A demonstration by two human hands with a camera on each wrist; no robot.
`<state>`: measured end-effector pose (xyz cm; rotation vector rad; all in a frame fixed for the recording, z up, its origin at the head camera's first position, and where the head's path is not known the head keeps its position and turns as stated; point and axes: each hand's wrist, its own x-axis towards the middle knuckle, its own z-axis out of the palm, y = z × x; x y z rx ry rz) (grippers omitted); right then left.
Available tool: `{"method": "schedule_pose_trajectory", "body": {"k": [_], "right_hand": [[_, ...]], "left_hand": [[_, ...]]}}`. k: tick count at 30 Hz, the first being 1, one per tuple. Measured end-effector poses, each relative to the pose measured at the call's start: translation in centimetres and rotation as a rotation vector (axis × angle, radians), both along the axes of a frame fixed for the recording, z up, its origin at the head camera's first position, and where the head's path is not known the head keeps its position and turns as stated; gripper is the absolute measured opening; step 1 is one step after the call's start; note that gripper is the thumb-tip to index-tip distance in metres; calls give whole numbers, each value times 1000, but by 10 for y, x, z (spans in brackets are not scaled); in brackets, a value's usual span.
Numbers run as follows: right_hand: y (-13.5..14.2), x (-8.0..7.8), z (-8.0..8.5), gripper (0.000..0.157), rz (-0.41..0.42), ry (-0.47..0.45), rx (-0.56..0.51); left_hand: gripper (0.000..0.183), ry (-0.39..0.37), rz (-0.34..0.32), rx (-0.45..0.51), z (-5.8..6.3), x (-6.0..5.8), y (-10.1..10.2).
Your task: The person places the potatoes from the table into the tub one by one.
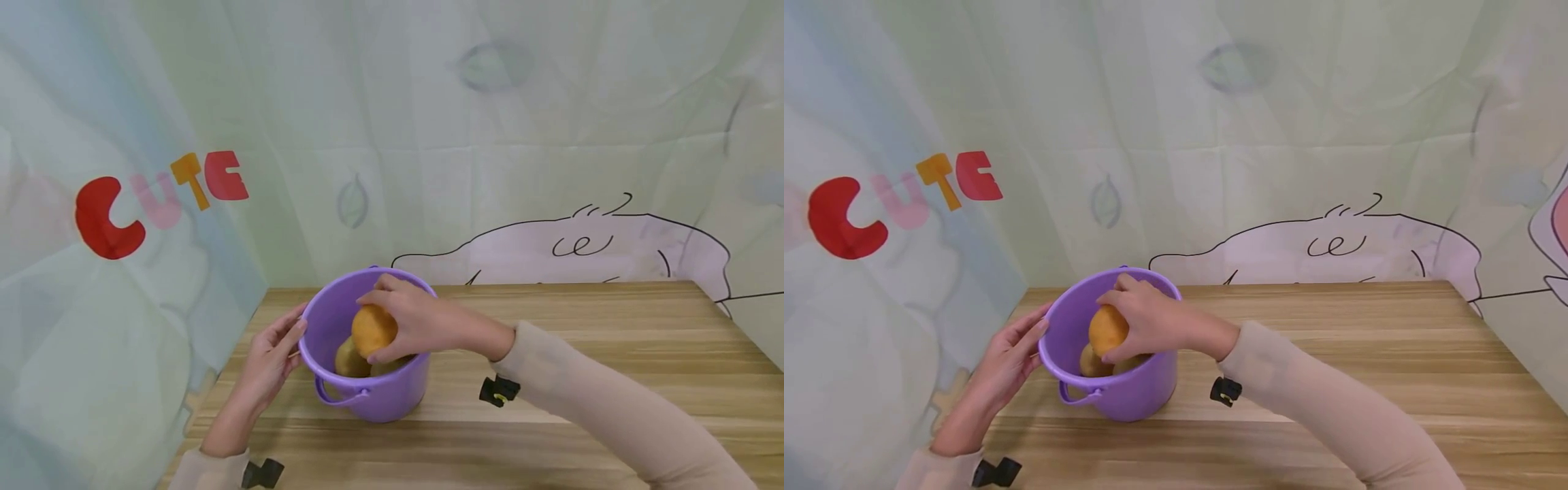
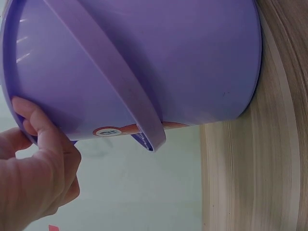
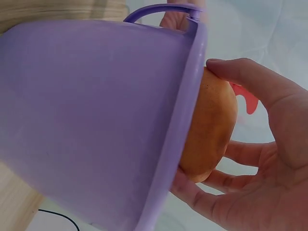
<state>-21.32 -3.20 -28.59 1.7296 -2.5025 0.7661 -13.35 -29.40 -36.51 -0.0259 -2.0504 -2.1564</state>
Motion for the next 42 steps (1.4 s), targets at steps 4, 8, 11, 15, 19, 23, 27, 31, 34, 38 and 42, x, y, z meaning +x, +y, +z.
{"method": "schedule_pose_trajectory", "body": {"k": [4,8,11,15,19,23,27,31,34,38,42], "right_hand": [[-3,-1,-3,73,7,-13,10],[-5,1,-4,73,7,-23,31],[-7,2,-5,72,8,-26,40],[-6,1,-6,64,2,-17,23],[-3,-1,-7,52,2,-15,-25],[2,-2,-10,42,4,-30,-74],[9,-1,-10,34,0,-91,-126],[17,-1,-12,28,12,-152,-190],[24,-3,-15,26,13,-132,-229],[34,-4,-19,24,0,-85,-271],[44,-5,-24,23,-10,-100,-301]], "left_hand": [[51,-13,9,5,0,-1,1],[51,-12,8,12,1,-1,2],[51,-10,9,14,1,-1,2],[51,-6,2,14,2,-1,2],[51,3,-11,14,1,-1,1],[51,1,-15,11,0,-1,1],[51,-9,-5,8,0,-2,1],[51,-16,0,4,1,-1,1],[52,-23,6,3,1,0,0],[52,-31,22,8,1,2,-1],[53,-34,36,8,-1,4,-2]]}}
